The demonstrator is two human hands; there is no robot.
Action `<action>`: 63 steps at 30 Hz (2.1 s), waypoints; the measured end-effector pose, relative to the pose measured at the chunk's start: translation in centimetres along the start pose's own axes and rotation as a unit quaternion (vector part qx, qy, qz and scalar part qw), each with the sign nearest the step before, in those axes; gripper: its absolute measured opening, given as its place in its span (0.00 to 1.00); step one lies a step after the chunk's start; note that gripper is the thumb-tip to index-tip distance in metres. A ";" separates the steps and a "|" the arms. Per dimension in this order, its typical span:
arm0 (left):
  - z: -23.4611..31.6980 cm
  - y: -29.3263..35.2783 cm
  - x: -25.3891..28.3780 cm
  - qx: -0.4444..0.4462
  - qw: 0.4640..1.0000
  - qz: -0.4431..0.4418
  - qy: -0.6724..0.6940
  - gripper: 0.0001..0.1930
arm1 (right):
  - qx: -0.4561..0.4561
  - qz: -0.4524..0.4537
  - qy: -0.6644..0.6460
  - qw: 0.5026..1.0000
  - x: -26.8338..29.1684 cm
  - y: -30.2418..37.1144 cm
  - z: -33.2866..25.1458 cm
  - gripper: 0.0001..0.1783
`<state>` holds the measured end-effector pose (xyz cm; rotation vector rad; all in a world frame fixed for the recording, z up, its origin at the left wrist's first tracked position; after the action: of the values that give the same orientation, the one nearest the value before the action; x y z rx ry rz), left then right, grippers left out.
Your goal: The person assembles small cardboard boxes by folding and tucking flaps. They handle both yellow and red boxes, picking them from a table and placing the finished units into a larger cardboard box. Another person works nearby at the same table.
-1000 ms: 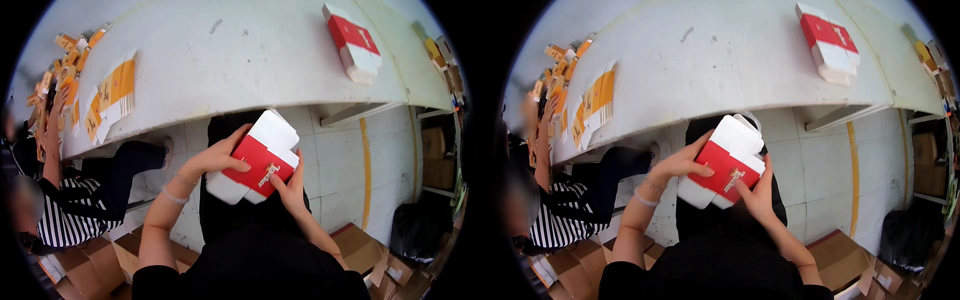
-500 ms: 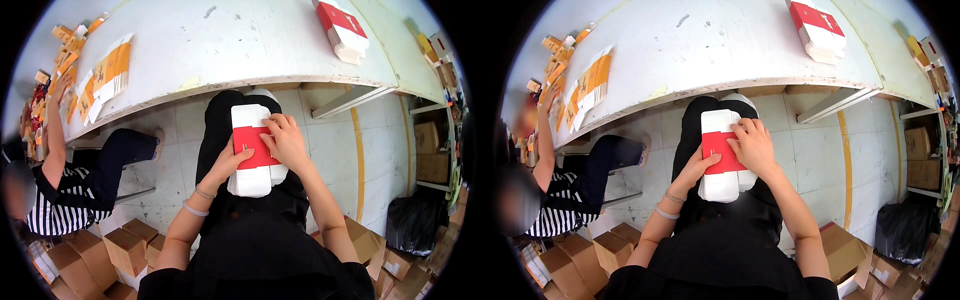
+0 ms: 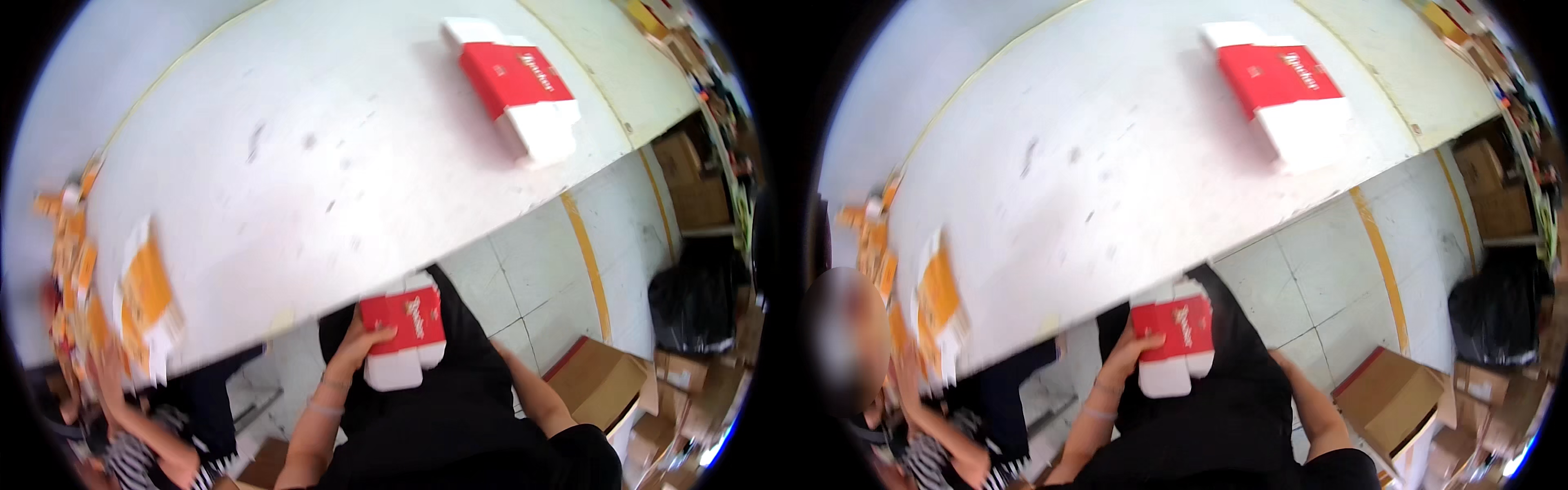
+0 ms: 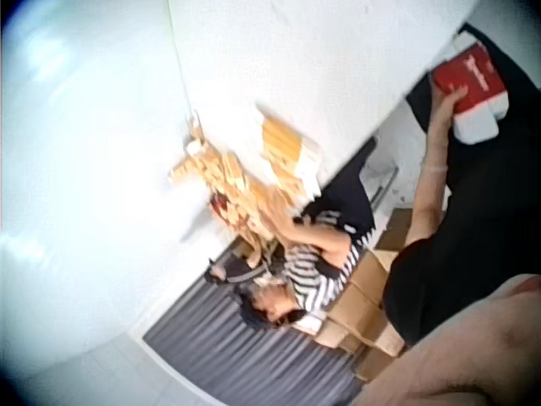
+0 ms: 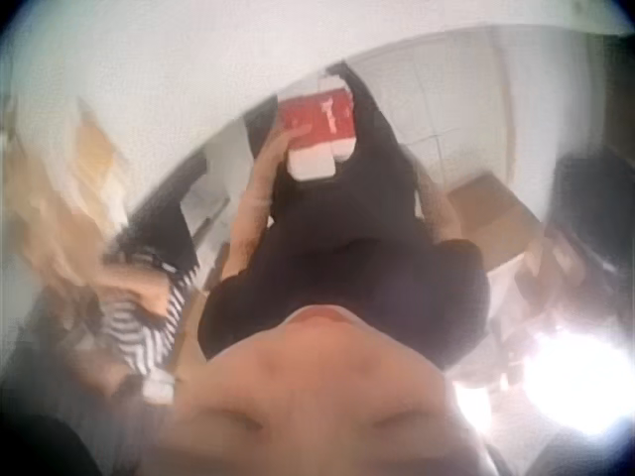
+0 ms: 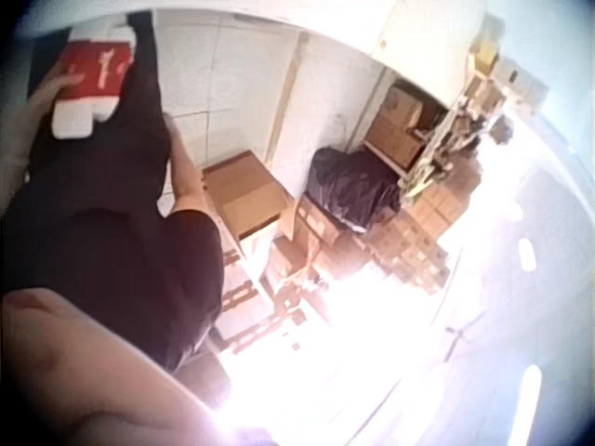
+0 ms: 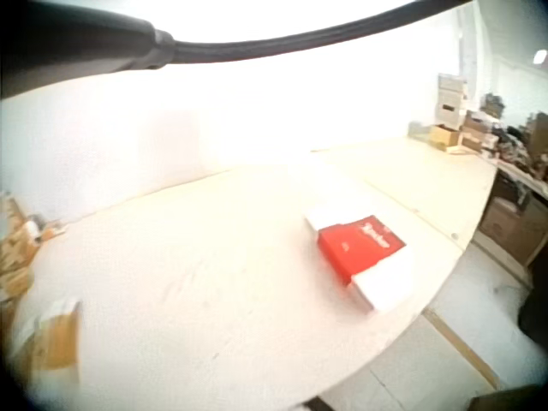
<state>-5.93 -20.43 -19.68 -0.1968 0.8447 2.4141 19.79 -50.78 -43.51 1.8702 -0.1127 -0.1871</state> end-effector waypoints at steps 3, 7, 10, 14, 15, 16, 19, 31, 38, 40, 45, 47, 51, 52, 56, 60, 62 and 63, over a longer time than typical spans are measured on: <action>-1.0 -0.7 1.8 0.099 0.994 0.028 0.025 0.30 | -0.067 0.019 0.044 0.997 -3.3 -0.5 2.8 0.27; -6.3 -0.6 10.0 0.053 0.992 0.056 -0.104 0.33 | -0.123 0.106 0.048 0.986 -4.7 -1.4 1.8 0.27; -1.3 -0.3 6.2 0.041 0.993 0.080 -0.076 0.33 | -0.153 0.128 0.061 0.978 -4.9 -2.7 3.2 0.27; -0.7 0.8 3.9 0.034 0.992 0.056 -0.110 0.36 | -0.161 0.093 0.178 0.966 -4.1 -6.5 5.4 0.27; -2.2 0.8 3.9 0.048 0.993 0.055 -0.091 0.38 | -0.139 0.076 0.213 0.964 -2.6 -7.5 5.3 0.27; -1.9 0.4 3.3 0.088 0.994 0.067 -0.021 0.39 | -0.089 0.053 0.233 0.967 -2.2 -8.1 3.6 0.26; 0.4 0.0 -0.1 0.129 0.991 0.026 0.028 0.31 | 0.043 0.061 0.319 0.945 1.0 -8.9 0.7 0.22; -1.3 6.6 -4.5 -0.134 0.988 0.071 0.041 0.45 | 0.667 0.237 0.255 0.659 -10.9 22.7 -28.2 0.10; -3.3 8.3 -7.9 -0.226 0.969 0.102 0.010 0.41 | 0.683 0.351 0.415 0.488 -17.4 26.4 -27.7 0.10; -3.7 8.3 -8.6 -0.214 0.973 0.083 0.018 0.51 | 0.672 0.383 0.423 0.471 -16.7 27.6 -27.5 0.12; -2.7 9.1 -10.5 -0.231 0.969 0.066 -0.063 0.57 | 0.661 0.425 0.418 0.457 -14.7 29.3 -25.5 0.14; -2.9 9.2 -10.9 -0.263 0.958 0.077 -0.090 0.58 | 0.660 0.448 0.397 0.454 -14.2 30.0 -24.8 0.13; -2.6 9.6 -11.8 -0.275 0.955 0.074 -0.085 0.57 | 0.652 0.475 0.378 0.454 -13.4 31.6 -23.1 0.11; -2.7 9.6 -11.8 -0.273 0.954 0.083 -0.088 0.56 | 0.660 0.467 0.370 0.458 -13.2 31.3 -22.5 0.11; -2.1 10.0 -11.8 -0.288 0.946 0.107 -0.101 0.55 | 0.695 0.457 0.324 0.451 -12.9 30.9 -21.1 0.08; -2.3 10.5 -11.5 -0.278 0.943 0.124 -0.136 0.54 | 0.708 0.435 0.329 0.448 -13.1 31.1 -22.9 0.09; -2.6 11.0 -11.2 -0.275 0.945 0.123 -0.125 0.55 | 0.694 0.434 0.346 0.458 -13.0 30.4 -22.8 0.10; -2.5 11.4 -10.8 -0.268 0.946 0.131 -0.124 0.55 | 0.689 0.435 0.346 0.465 -13.3 29.9 -23.0 0.10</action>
<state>-3.47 -34.25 -12.29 0.0209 0.0892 2.7981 11.45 -35.98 -7.33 2.9060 -0.8276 1.9591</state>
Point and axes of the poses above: each hand's wrist, its own y-axis away from the middle knuckle, its own x-axis out of the back of the hand, z = x × y, the point moved 3 cm from there along -y, towards the middle knuckle, and after that the axes turned 5 degrees about -x, right-handed, at the moved point
